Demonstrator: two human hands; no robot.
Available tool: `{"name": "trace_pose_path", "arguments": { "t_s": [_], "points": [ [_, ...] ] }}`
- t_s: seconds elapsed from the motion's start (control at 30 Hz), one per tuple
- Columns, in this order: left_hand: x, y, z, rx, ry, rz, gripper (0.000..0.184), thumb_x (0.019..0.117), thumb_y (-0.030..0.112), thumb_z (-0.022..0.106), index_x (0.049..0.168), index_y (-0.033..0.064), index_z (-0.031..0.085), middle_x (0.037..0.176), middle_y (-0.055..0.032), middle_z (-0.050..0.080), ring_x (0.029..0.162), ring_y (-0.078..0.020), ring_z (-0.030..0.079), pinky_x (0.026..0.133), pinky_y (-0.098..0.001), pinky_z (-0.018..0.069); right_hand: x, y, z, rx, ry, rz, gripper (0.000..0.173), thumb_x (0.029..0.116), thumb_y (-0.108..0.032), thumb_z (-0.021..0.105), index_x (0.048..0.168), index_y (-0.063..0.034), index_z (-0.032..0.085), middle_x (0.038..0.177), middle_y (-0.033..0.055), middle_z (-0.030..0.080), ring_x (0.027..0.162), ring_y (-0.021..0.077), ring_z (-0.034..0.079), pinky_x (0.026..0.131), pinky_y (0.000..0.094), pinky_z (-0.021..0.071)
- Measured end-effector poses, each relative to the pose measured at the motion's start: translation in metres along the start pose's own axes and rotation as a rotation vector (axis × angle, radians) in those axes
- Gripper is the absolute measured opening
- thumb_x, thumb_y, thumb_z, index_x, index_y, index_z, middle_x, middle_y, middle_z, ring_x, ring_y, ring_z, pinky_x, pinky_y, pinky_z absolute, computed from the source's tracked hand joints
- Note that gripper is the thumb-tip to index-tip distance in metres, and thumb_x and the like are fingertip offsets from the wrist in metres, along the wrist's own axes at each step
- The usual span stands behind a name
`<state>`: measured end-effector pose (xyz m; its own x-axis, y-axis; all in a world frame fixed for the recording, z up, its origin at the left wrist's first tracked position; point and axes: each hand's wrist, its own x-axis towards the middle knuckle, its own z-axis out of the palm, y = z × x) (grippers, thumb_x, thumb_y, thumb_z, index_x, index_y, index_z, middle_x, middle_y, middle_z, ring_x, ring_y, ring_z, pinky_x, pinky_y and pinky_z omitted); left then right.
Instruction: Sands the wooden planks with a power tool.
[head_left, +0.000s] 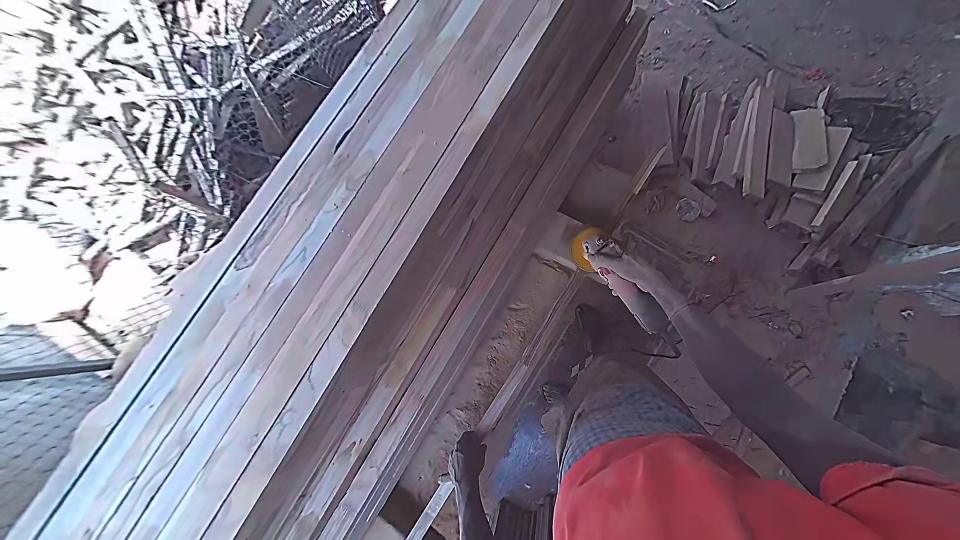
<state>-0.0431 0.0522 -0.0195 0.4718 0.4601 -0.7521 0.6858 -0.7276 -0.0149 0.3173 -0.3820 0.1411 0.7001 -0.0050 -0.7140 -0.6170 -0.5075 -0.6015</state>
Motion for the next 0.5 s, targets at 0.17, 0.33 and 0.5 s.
{"name": "trace_pose_path", "arguments": {
  "t_s": [0.17, 0.33, 0.5],
  "points": [
    [-0.003, 0.007, -0.003, 0.083, 0.001, -0.091, 0.035, 0.0888, 0.026, 0.074, 0.123, 0.0172, 0.07, 0.118, -0.0139, 0.074, 0.115, -0.0369, 0.068, 0.091, -0.0685, 0.0501, 0.094, -0.007, -0.103, 0.242, 0.082, 0.05, 0.07, 0.0801, -0.079, 0.066, 0.108, -0.0138, 0.068, 0.083, 0.0083, 0.069, 0.068, 0.0228, 0.07, 0.062, 0.0437, 0.0617],
    [-0.01, 0.02, -0.011, 0.113, -0.013, -0.088, 0.039, 0.0871, 0.023, 0.07, 0.125, 0.0121, 0.07, 0.121, -0.0179, 0.072, 0.117, -0.0396, 0.066, 0.095, -0.0701, 0.0473, 0.123, -0.048, -0.191, 0.228, 0.285, 0.087, 0.072, 0.0877, -0.076, 0.059, 0.118, -0.011, 0.067, 0.095, 0.0085, 0.069, 0.077, 0.0197, 0.068, 0.068, 0.0406, 0.0594],
    [-0.015, 0.034, -0.017, 0.079, -0.031, -0.137, 0.04, 0.0874, 0.018, 0.07, 0.126, 0.0105, 0.069, 0.125, -0.0196, 0.07, 0.122, -0.0402, 0.064, 0.1, -0.07, 0.0438, 0.169, -0.05, -0.239, 0.237, 0.354, 0.074, 0.078, 0.0843, -0.081, 0.058, 0.123, -0.0144, 0.067, 0.102, 0.0089, 0.07, 0.084, 0.0217, 0.07, 0.074, 0.0451, 0.0604]
  ]
}}
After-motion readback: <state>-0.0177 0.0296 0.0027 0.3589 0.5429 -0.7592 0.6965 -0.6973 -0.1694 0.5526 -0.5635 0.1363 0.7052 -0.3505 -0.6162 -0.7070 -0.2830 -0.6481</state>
